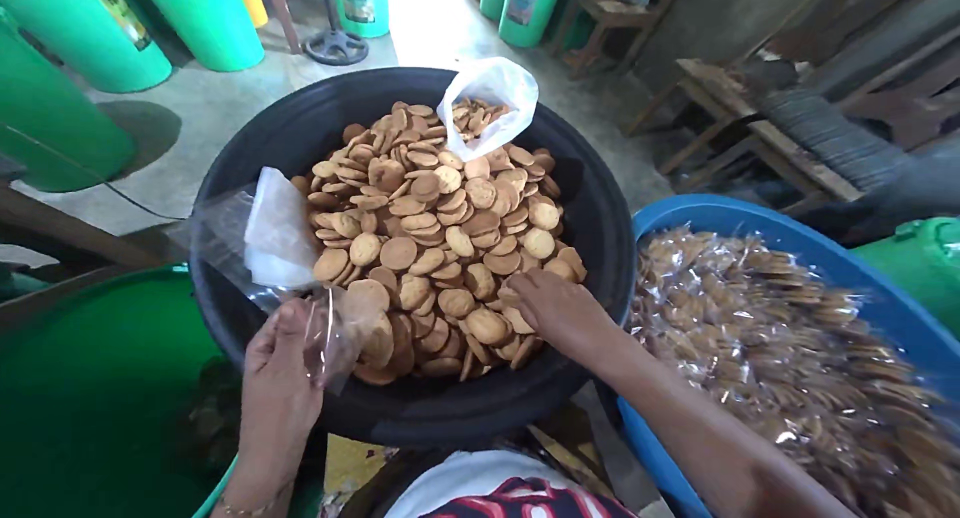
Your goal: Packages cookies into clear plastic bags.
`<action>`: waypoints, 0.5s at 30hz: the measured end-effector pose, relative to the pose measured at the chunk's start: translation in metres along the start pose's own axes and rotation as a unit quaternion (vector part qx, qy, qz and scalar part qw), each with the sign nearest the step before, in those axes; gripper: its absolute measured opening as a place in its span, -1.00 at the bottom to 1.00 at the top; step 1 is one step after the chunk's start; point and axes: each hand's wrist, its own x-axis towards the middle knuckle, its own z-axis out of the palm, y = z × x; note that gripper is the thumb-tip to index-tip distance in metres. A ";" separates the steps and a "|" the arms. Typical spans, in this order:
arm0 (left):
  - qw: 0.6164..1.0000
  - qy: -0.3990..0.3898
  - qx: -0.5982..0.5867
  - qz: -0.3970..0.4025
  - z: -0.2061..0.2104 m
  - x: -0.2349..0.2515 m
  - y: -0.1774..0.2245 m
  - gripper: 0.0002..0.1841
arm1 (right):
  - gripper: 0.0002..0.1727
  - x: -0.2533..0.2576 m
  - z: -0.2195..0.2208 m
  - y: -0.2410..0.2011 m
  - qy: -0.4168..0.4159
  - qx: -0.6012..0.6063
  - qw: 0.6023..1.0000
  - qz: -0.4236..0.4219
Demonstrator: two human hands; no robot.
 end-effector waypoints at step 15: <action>0.922 -0.106 0.316 0.196 0.011 -0.009 -0.009 -0.74 | -0.55 0.041 -0.033 -0.020 -0.187 -0.092 0.978 -0.029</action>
